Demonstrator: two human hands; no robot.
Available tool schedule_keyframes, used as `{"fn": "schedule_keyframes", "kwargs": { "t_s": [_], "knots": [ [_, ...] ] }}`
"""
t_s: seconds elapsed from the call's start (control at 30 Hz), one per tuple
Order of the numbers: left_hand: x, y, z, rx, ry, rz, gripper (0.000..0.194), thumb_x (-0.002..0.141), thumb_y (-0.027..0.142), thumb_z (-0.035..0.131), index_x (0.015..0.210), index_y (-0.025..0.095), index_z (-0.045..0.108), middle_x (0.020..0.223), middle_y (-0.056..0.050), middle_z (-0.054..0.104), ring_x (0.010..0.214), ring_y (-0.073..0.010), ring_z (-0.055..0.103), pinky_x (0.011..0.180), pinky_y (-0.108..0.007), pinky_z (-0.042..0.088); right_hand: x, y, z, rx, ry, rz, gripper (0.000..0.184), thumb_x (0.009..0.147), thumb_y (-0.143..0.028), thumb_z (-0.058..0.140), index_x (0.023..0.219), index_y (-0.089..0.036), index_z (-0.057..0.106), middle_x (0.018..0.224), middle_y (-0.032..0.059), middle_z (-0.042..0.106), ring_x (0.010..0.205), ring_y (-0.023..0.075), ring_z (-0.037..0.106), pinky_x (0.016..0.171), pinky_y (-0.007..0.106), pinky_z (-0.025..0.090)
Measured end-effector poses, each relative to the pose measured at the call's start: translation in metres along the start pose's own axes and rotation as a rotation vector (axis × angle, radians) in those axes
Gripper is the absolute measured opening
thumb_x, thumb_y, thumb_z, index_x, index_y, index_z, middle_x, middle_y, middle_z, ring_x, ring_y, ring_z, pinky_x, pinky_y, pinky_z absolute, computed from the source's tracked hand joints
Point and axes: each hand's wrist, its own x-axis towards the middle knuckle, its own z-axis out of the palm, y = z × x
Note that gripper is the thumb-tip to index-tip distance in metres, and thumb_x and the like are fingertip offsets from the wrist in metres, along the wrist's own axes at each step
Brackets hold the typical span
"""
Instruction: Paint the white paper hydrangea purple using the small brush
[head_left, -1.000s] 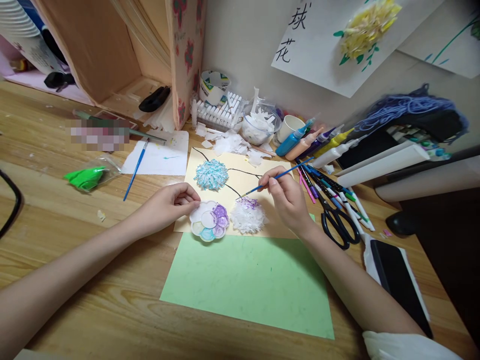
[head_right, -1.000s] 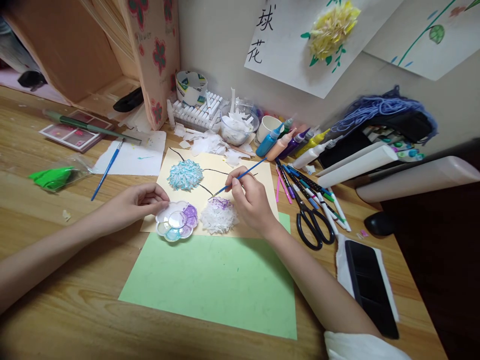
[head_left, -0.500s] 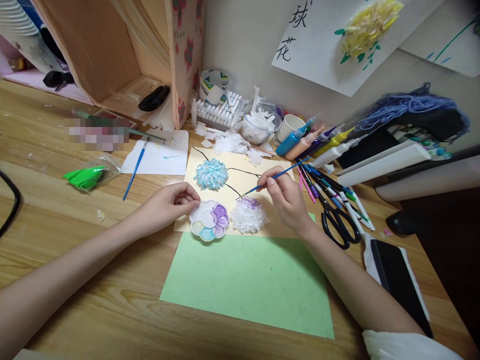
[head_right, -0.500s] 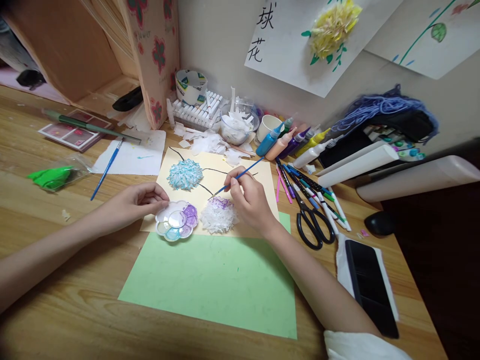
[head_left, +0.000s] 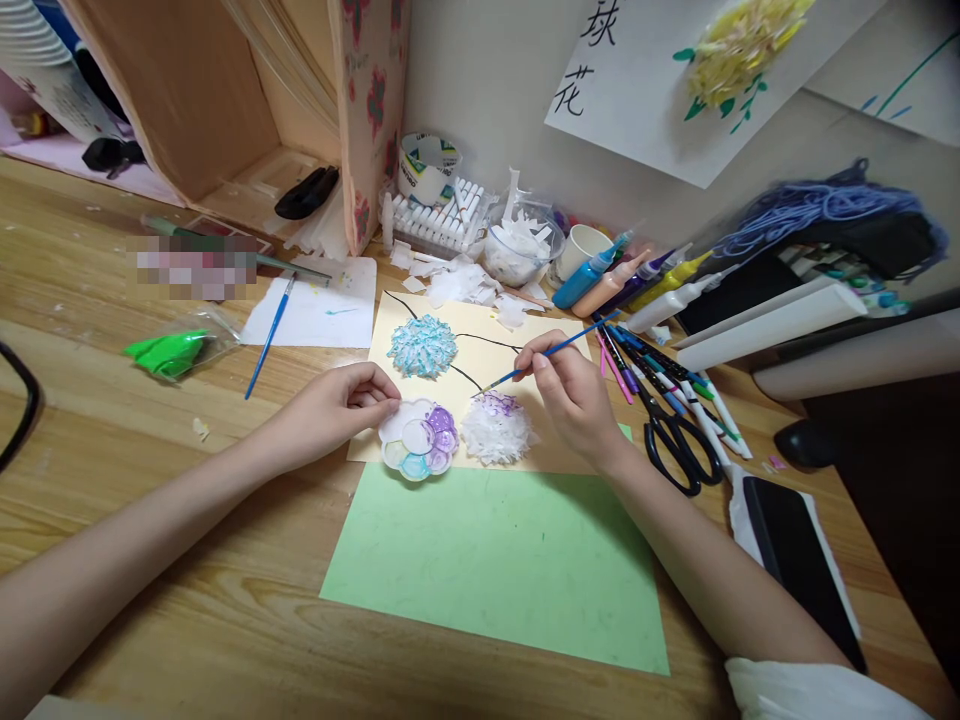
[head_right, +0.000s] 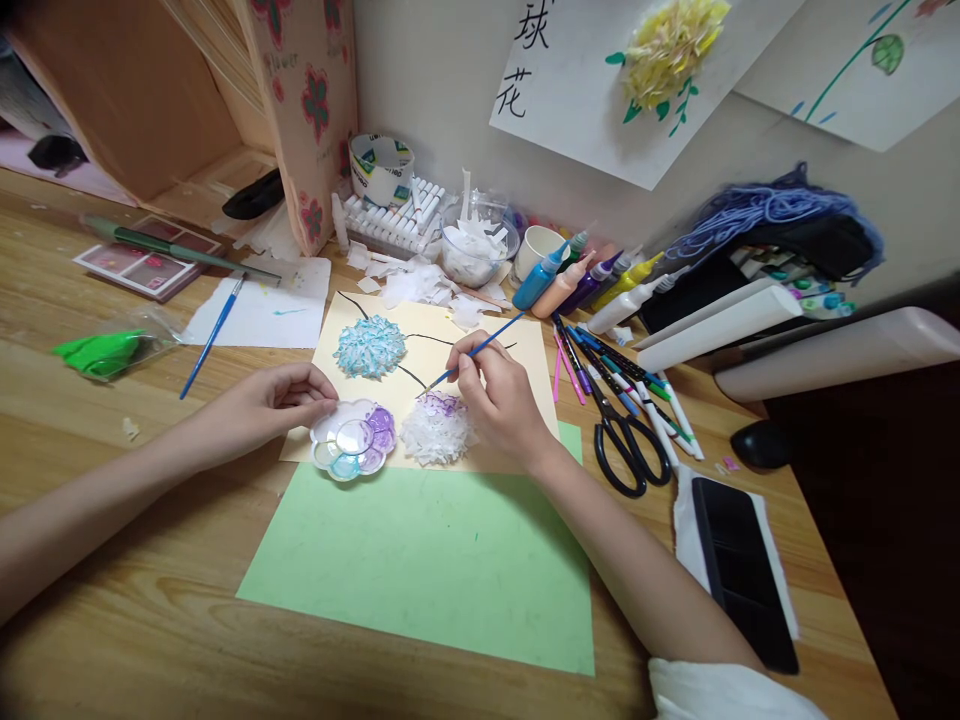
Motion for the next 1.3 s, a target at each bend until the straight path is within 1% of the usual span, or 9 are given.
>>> {"fn": "schedule_keyframes", "kwargs": {
  "t_s": [0.2,0.47,0.73,1.03,1.3],
  "knots": [
    [0.0000,-0.0010,0.0002,0.007,0.005,0.005,0.023,0.070,0.036,0.070,0.078,0.016,0.062,0.069,0.001,0.060,0.064,-0.0148,0.054,0.059,-0.025,0.041,-0.0001,-0.0035,-0.0004,-0.059,-0.008,-0.045,0.021,0.096,-0.022,0.039,0.082,-0.020,0.054,0.083,0.0025,0.058,0.076,0.0143,0.058,0.069,0.030,0.044],
    [0.0006,0.0005,0.0000,0.029,-0.018,0.002,0.022,0.071,0.034,0.068,0.081,0.016,0.060,0.070,0.001,0.059,0.066,-0.0143,0.053,0.060,-0.025,0.040,-0.0001,-0.0030,-0.0010,-0.113,-0.029,-0.095,0.022,0.097,-0.024,0.038,0.083,-0.021,0.054,0.083,0.0030,0.057,0.078,0.0157,0.057,0.071,0.032,0.044],
    [0.0003,-0.0013,-0.0003,0.009,-0.025,-0.001,0.025,0.074,0.037,0.068,0.083,0.015,0.060,0.071,0.002,0.059,0.066,-0.0130,0.053,0.061,-0.024,0.040,-0.0021,-0.0041,-0.0030,-0.076,0.041,-0.122,0.020,0.098,-0.025,0.038,0.086,-0.021,0.054,0.082,0.0021,0.056,0.076,0.0153,0.056,0.070,0.032,0.044],
    [0.0010,-0.0028,-0.0004,0.008,-0.027,0.009,0.024,0.074,0.036,0.068,0.083,0.015,0.060,0.071,0.001,0.059,0.066,-0.0129,0.054,0.060,-0.024,0.040,-0.0001,-0.0067,-0.0038,-0.159,-0.004,-0.157,0.020,0.097,-0.022,0.039,0.084,-0.021,0.054,0.081,0.0020,0.057,0.075,0.0149,0.058,0.069,0.030,0.044],
    [0.0008,-0.0027,-0.0011,0.031,-0.025,0.014,0.023,0.074,0.035,0.068,0.082,0.016,0.061,0.071,0.001,0.060,0.066,-0.0133,0.054,0.060,-0.024,0.041,-0.0002,-0.0074,-0.0021,-0.186,-0.010,-0.166,0.020,0.096,-0.020,0.039,0.083,-0.021,0.054,0.081,0.0021,0.058,0.075,0.0149,0.058,0.070,0.030,0.044]
  ]
}}
